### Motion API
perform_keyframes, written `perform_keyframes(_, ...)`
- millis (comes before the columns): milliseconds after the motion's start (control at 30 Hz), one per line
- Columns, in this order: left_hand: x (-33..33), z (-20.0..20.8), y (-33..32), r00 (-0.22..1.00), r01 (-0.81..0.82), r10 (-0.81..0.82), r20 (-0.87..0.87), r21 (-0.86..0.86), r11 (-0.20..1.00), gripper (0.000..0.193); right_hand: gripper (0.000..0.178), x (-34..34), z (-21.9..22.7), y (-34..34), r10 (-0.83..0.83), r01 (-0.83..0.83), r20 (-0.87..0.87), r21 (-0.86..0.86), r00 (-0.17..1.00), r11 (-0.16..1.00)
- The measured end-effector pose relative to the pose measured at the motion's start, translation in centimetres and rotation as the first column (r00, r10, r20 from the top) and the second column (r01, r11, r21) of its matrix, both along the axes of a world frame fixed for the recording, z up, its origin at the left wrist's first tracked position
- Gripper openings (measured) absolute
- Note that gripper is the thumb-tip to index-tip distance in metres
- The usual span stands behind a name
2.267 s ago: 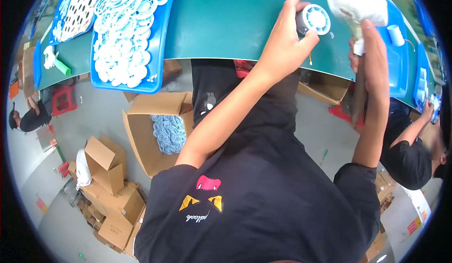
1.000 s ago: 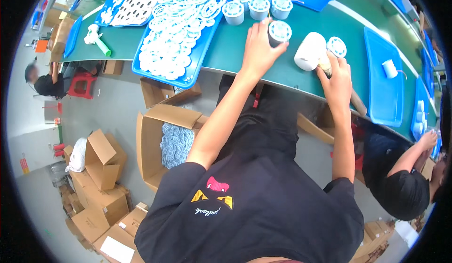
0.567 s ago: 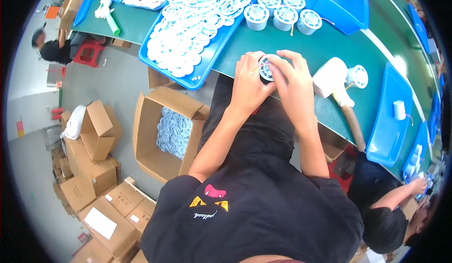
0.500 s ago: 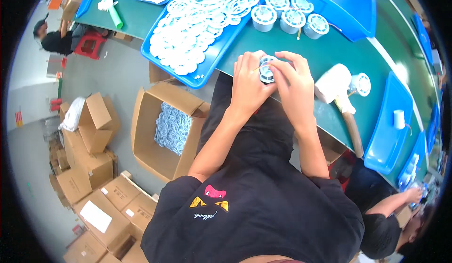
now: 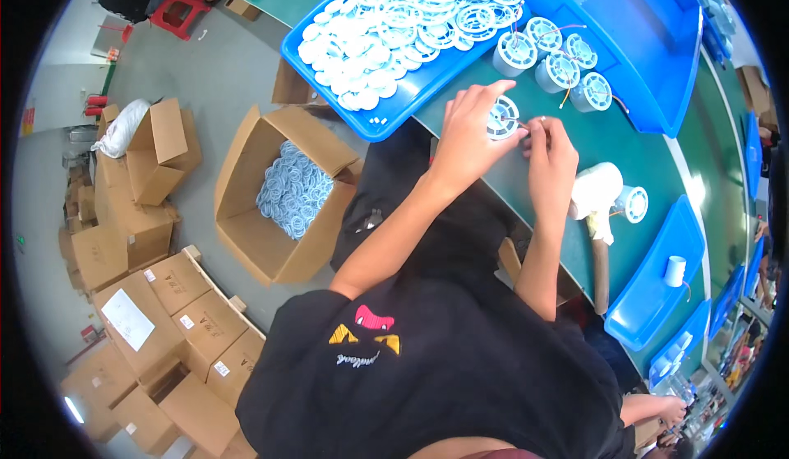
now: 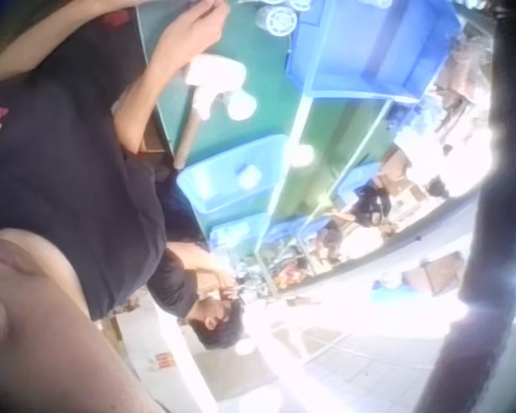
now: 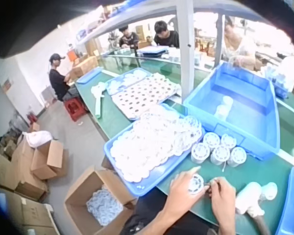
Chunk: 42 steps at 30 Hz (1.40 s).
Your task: Assembling small circular electronic light components at a factory workbench by fitting plastic rings and covers together.
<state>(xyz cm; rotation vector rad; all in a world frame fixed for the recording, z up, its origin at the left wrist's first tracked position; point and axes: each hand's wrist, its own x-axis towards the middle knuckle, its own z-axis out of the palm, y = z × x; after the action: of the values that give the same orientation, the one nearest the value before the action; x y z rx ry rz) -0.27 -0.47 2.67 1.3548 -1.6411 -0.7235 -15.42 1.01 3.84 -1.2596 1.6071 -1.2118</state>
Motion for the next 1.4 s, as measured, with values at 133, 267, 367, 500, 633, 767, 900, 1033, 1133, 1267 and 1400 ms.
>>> perform_keyframes(133, 0.1, -0.4, 0.0, 0.992, 0.121, -0.118, 0.044, -0.072, 0.99, 0.061, 0.018, 0.1, 0.7, -1.8, 0.002, 0.033, -0.354, 0.094, 0.935, 0.995)
perform_keyframes(267, 1.0, 0.0, -0.4, 0.938, 0.347, -0.345, 0.035, -0.12, 0.93, 0.067, 0.025, -0.6, 0.8, -1.5, -0.088, 0.122, -0.412, 0.057, 0.907, 0.991)
perform_keyframes(367, 2.0, 0.4, -0.4, 0.951, 0.308, -0.302, 0.069, -0.104, 0.946, 0.065, 0.03, 1.4, 5.5, 0.6, -0.192, 0.234, -0.426, 0.047, 0.884, 0.971)
perform_keyframes(500, 3.0, -2.9, -1.1, 0.946, 0.324, -0.324, 0.023, -0.043, 0.945, 0.075, 0.028, 8.8, 8.2, -0.3, 0.101, -0.293, -0.454, -0.375, 0.885, 0.879)
perform_keyframes(633, 2.1, -4.0, -1.0, 0.961, 0.257, -0.276, -0.027, -0.281, 0.925, 0.092, 0.032, 14.9, 3.8, -2.5, 0.16, -0.552, -0.92, -0.069, 0.357, 0.831)
perform_keyframes(767, 3.1, -3.6, -1.0, 0.923, 0.346, -0.371, -0.105, -0.198, 0.917, 0.091, 0.029, 17.3, -0.2, -5.5, 0.407, -0.668, -0.754, -0.056, 0.516, 0.742)
perform_keyframes(900, 2.5, -3.3, -0.9, 0.928, 0.313, -0.359, -0.101, -0.312, 0.897, 0.084, 0.028, 16.6, 1.1, -4.7, 0.363, -0.582, -0.7, -0.093, 0.615, 0.808)
perform_keyframes(1033, 4.1, -3.0, -1.5, 0.852, 0.421, -0.49, -0.185, -0.316, 0.85, 0.083, 0.03, 13.8, 5.8, -0.9, 0.131, -0.352, -0.609, -0.259, 0.783, 0.9)
perform_keyframes(1133, 4.8, -2.2, -1.8, 0.779, 0.575, -0.598, -0.19, -0.166, 0.801, 0.051, 0.032, 9.1, 6.7, 2.7, -0.067, -0.048, -0.424, -0.256, 0.903, 0.966)
perform_keyframes(1267, 4.7, -1.6, -1.7, 0.817, 0.556, -0.577, -0.023, -0.238, 0.796, 0.055, 0.026, 6.3, 5.3, 4.9, -0.157, 0.073, -0.458, -0.196, 0.875, 0.978)
perform_keyframes(1400, 4.5, -1.8, -1.7, 0.815, 0.569, -0.58, -0.001, -0.191, 0.8, 0.063, 0.022, 6.0, 4.0, 4.8, -0.077, -0.011, -0.483, -0.177, 0.872, 0.984)
